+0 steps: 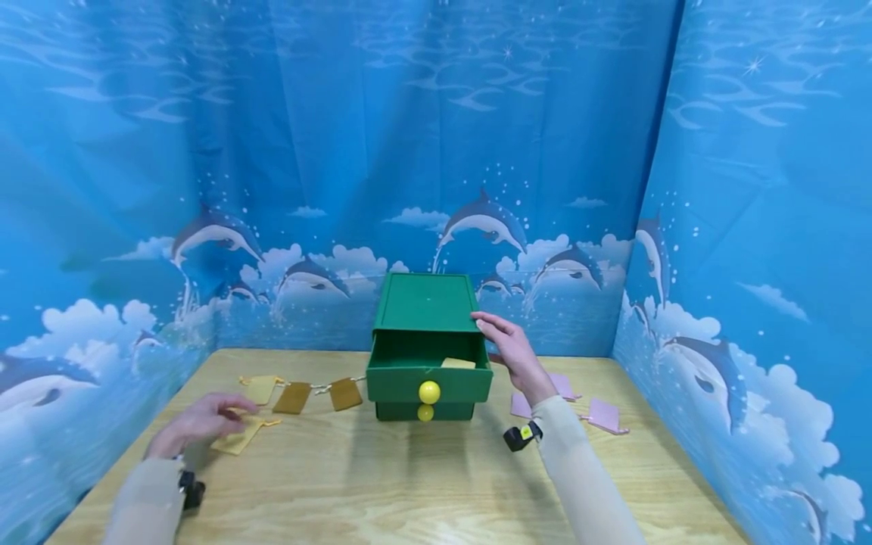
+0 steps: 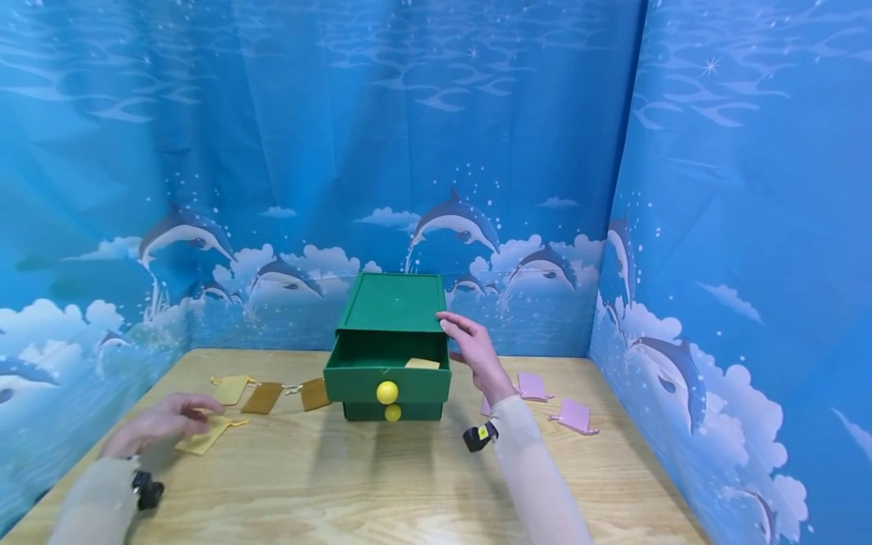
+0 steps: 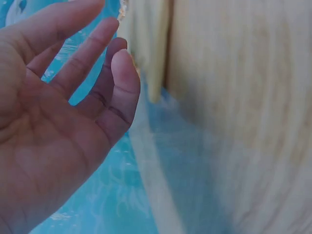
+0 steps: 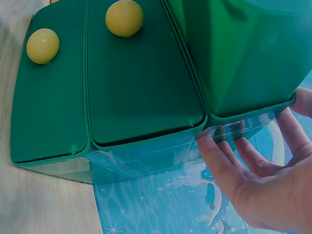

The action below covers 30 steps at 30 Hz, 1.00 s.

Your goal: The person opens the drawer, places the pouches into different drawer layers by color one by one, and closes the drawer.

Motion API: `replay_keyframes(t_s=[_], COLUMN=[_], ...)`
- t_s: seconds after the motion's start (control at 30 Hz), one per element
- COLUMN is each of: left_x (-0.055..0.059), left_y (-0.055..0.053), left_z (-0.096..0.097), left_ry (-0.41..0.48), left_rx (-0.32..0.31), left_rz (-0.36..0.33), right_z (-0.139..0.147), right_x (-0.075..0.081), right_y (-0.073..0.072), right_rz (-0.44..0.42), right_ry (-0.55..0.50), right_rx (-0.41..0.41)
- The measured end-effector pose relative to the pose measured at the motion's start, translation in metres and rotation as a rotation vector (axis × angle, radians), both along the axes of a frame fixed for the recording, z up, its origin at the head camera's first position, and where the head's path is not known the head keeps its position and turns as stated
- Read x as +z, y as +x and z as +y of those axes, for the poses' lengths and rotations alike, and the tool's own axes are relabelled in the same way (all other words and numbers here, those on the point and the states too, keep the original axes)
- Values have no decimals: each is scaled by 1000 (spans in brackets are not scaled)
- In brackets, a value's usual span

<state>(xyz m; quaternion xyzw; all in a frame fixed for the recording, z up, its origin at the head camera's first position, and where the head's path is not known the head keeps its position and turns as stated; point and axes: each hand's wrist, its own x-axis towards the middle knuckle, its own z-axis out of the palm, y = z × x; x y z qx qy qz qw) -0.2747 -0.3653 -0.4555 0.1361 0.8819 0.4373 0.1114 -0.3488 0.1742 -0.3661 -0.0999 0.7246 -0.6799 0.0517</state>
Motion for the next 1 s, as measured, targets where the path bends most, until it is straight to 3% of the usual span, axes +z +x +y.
replay_keyframes(t_s=[0.33,0.57,1.0], left_x=[-5,-5,-11], left_y=[-4,-5,-9], left_z=[-6,-3,6], left_ry=[-59,-94,-83], left_rx=[-5,53,82], left_rz=[23,-25,-71], right_z=[0,0,1], right_x=[0,2,2], right_y=[1,1,2], right_rz=[-4,2,-5], right_ry=[-3,-3,7], right_rx=[2,-2,16])
